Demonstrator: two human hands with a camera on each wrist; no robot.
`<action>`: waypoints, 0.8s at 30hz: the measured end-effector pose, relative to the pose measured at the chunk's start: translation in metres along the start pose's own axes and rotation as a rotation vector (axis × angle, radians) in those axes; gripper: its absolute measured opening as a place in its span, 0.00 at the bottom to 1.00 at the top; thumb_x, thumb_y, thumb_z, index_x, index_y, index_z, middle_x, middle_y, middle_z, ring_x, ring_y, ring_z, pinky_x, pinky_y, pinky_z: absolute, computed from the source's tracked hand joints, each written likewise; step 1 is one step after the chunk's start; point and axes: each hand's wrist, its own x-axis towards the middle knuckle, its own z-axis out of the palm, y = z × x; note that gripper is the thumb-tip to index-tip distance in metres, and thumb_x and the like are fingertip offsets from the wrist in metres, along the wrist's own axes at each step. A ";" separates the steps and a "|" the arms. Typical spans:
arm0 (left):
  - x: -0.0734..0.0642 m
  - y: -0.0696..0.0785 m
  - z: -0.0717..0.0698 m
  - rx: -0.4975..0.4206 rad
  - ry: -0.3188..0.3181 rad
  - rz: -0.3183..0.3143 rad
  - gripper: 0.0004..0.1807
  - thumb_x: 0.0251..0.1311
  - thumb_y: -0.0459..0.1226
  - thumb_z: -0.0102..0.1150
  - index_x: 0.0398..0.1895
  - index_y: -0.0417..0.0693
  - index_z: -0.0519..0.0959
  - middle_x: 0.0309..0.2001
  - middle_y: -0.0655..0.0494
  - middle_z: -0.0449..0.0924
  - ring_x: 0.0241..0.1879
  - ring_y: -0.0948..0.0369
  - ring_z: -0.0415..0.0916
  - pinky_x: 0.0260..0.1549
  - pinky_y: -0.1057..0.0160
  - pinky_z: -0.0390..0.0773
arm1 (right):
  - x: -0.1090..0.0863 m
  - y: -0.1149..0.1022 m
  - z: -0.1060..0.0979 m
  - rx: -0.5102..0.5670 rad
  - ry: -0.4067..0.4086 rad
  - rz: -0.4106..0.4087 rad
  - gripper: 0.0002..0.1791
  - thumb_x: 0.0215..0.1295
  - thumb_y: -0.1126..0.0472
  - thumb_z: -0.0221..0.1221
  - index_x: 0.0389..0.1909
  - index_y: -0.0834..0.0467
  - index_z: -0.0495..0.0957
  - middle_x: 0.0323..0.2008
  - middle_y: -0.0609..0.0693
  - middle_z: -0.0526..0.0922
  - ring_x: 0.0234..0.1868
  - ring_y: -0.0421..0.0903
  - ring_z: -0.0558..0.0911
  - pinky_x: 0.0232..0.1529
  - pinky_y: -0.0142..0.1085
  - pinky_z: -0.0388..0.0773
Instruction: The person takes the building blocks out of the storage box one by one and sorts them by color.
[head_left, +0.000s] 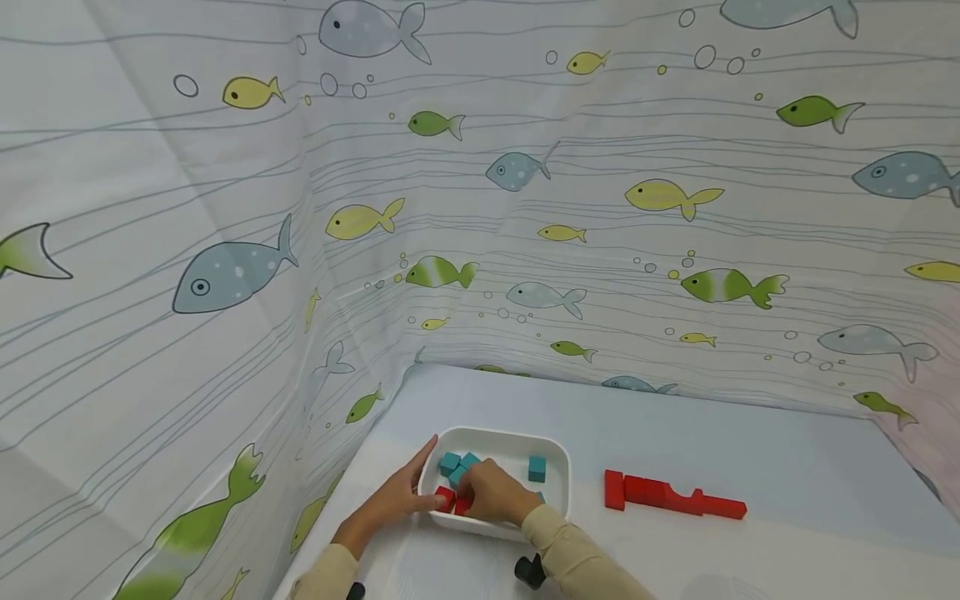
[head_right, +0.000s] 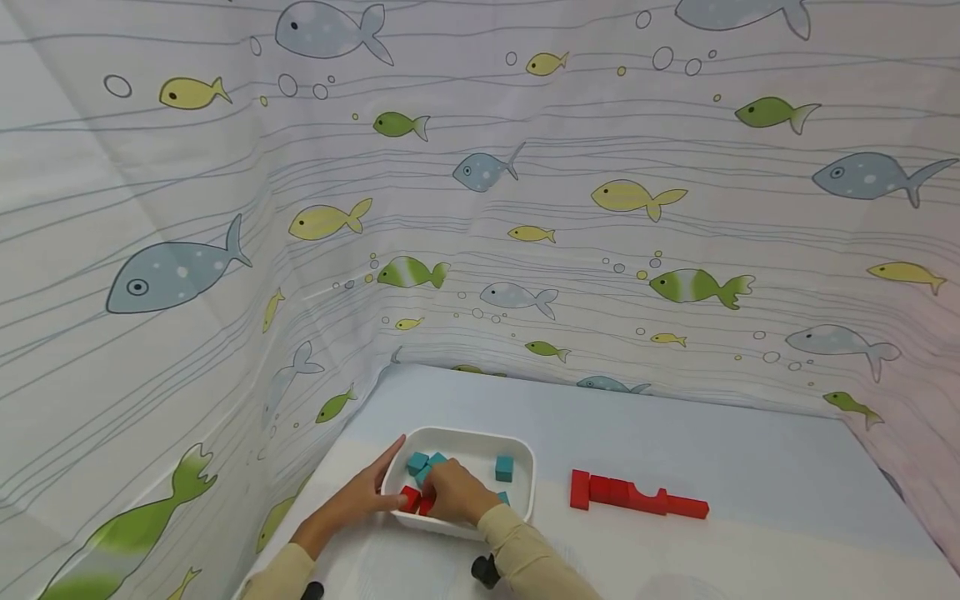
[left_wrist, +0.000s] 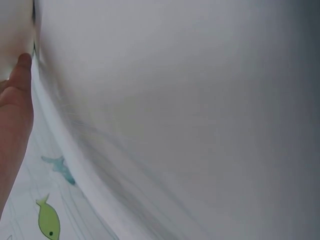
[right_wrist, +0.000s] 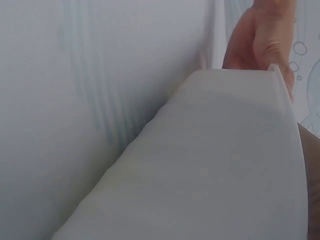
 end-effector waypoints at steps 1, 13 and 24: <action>0.000 0.001 0.000 -0.001 0.001 -0.002 0.55 0.54 0.46 0.70 0.79 0.62 0.44 0.77 0.50 0.48 0.73 0.47 0.51 0.64 0.43 0.63 | -0.001 0.000 0.000 -0.004 -0.001 0.003 0.09 0.49 0.57 0.74 0.31 0.54 0.88 0.19 0.35 0.79 0.23 0.33 0.72 0.25 0.23 0.73; -0.002 0.004 0.001 -0.017 0.004 -0.017 0.54 0.54 0.43 0.70 0.79 0.62 0.45 0.77 0.49 0.48 0.72 0.46 0.52 0.63 0.41 0.63 | -0.013 0.004 -0.011 0.048 0.022 -0.007 0.10 0.49 0.64 0.71 0.36 0.55 0.88 0.21 0.36 0.78 0.25 0.34 0.72 0.25 0.25 0.73; 0.001 0.000 0.003 0.014 0.025 -0.029 0.55 0.53 0.46 0.71 0.79 0.63 0.45 0.76 0.48 0.50 0.72 0.44 0.53 0.61 0.39 0.65 | -0.033 0.013 -0.047 0.044 0.072 0.039 0.16 0.50 0.63 0.70 0.42 0.58 0.86 0.32 0.40 0.82 0.36 0.43 0.81 0.39 0.28 0.78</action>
